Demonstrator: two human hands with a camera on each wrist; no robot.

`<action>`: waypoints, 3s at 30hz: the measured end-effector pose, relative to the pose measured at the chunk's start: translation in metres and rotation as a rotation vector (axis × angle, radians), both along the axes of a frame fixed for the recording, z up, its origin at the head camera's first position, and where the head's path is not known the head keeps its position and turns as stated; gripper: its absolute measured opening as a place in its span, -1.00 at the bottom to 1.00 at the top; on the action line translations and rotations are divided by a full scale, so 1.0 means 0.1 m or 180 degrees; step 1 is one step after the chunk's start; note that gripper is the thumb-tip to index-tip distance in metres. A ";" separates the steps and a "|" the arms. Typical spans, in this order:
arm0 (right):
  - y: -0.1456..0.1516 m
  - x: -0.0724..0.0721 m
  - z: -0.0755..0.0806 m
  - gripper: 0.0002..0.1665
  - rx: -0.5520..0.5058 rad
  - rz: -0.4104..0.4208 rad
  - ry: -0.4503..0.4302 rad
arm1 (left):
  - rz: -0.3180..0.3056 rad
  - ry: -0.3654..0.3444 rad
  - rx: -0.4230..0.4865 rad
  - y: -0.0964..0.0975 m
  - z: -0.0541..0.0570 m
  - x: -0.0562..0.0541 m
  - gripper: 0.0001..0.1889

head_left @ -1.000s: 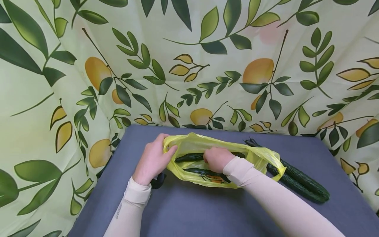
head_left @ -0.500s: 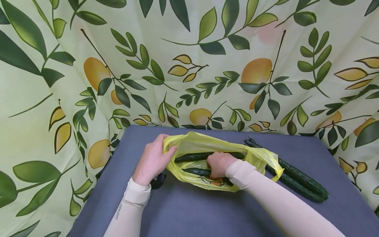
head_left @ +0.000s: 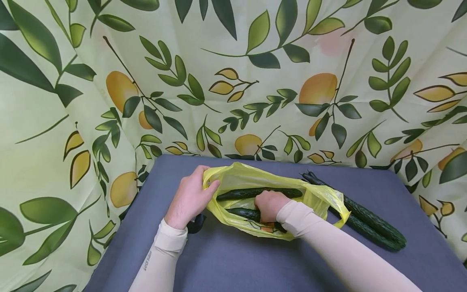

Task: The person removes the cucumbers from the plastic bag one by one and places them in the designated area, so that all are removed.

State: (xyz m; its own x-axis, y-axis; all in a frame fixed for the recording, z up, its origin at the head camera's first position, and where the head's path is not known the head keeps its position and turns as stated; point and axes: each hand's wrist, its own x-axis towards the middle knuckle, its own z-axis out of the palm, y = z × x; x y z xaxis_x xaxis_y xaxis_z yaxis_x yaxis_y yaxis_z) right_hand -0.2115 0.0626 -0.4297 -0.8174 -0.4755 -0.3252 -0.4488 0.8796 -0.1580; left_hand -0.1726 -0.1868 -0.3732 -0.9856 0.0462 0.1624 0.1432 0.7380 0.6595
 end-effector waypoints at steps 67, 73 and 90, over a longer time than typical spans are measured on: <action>0.37 -0.01 0.72 -0.77 -0.0491 0.0275 0.0335 | 0.0099 -0.0018 -0.0057 -0.07 -0.02 -0.05 -0.58; 0.33 0.08 0.94 -0.77 -0.0668 0.0424 0.0500 | 0.0084 -0.0086 -0.0023 -0.07 -0.01 -0.04 -0.59; 0.10 0.30 1.83 -0.75 -0.0673 0.0526 0.0889 | -0.0021 -0.0040 -0.0051 -0.04 -0.05 -0.02 -0.62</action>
State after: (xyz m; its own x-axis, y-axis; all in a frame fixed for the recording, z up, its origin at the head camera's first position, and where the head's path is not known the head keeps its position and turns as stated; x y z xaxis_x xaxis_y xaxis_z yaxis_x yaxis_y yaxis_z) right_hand -0.1817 0.0727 -0.2464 -0.7673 -0.6410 0.0184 -0.6332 0.7528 -0.1797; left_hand -0.1747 -0.1910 -0.3779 -0.9873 0.0552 0.1491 0.1399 0.7475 0.6494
